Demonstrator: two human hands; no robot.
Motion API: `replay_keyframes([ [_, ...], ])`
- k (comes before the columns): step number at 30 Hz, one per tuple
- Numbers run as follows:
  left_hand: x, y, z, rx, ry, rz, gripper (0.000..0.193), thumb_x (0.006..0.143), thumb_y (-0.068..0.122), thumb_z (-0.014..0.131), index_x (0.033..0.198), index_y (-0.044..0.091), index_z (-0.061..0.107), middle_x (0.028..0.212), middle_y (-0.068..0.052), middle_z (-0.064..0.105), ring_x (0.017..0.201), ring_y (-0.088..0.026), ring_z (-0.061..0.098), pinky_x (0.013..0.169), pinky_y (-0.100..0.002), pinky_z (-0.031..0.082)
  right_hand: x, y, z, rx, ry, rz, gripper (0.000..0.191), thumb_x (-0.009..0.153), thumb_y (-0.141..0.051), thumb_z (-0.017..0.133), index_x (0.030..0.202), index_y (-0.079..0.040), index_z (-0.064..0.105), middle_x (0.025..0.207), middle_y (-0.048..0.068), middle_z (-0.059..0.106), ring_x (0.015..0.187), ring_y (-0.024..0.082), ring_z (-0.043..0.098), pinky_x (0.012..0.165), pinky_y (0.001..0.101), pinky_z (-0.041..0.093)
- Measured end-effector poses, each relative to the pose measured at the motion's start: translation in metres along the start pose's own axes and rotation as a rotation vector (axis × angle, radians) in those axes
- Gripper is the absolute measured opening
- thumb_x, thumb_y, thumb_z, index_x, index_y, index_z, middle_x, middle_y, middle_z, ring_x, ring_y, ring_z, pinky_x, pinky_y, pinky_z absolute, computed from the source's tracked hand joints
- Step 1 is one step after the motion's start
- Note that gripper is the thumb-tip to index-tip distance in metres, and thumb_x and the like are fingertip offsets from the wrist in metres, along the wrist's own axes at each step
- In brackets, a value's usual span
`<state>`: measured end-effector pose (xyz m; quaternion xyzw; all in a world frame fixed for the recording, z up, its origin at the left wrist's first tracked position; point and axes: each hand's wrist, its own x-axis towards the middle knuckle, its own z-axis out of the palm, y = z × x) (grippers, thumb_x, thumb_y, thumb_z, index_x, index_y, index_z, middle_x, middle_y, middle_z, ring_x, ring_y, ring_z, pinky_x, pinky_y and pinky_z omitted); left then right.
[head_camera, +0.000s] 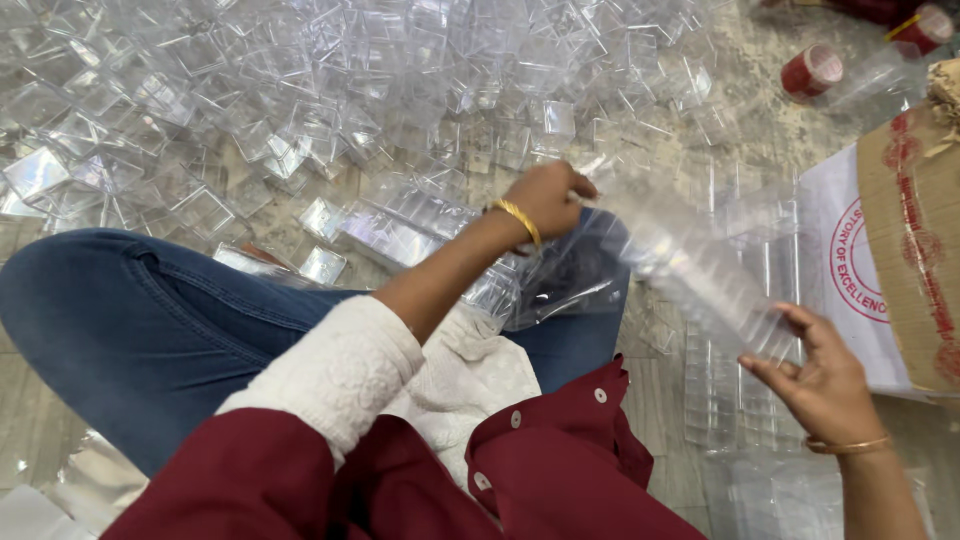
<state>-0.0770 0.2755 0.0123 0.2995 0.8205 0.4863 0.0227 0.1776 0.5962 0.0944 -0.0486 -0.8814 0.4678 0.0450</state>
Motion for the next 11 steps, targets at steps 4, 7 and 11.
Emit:
replay_keyframes([
  [4, 0.014, 0.014, -0.015, -0.006, -0.089, 0.053, 0.029, 0.081, 0.011, 0.062, 0.106, 0.009, 0.078, 0.115, -0.016, 0.074, 0.105, -0.031, 0.073, 0.098, -0.039, 0.055, -0.002, -0.005, 0.017, -0.503, 0.032, 0.117, 0.071, 0.07, -0.012, 0.086, 0.135, -0.001, 0.058, 0.136, 0.013, 0.056, 0.123, 0.024, 0.059, 0.088, 0.0382, 0.061],
  [7, 0.012, 0.04, 0.004, 0.16, -0.23, 0.039, 0.034, 0.082, 0.006, 0.059, 0.113, 0.002, 0.071, 0.131, -0.022, 0.063, 0.114, -0.037, 0.067, 0.1, -0.043, 0.053, -0.005, -0.02, 0.04, -0.662, 0.1, 0.032, 0.073, 0.072, -0.02, 0.09, 0.136, -0.003, 0.059, 0.13, 0.014, 0.059, 0.118, 0.027, 0.063, 0.083, 0.0385, 0.063],
  [11, 0.004, 0.063, 0.018, 0.254, -0.212, 0.056, 0.048, 0.085, 0.003, 0.054, 0.132, -0.004, 0.053, 0.155, -0.027, 0.04, 0.122, -0.043, 0.062, 0.101, -0.046, 0.052, -0.012, -0.048, 0.06, -0.587, 0.13, -0.159, 0.071, 0.075, -0.028, 0.084, 0.138, -0.004, 0.059, 0.129, 0.014, 0.058, 0.115, 0.029, 0.065, 0.081, 0.0354, 0.065],
])
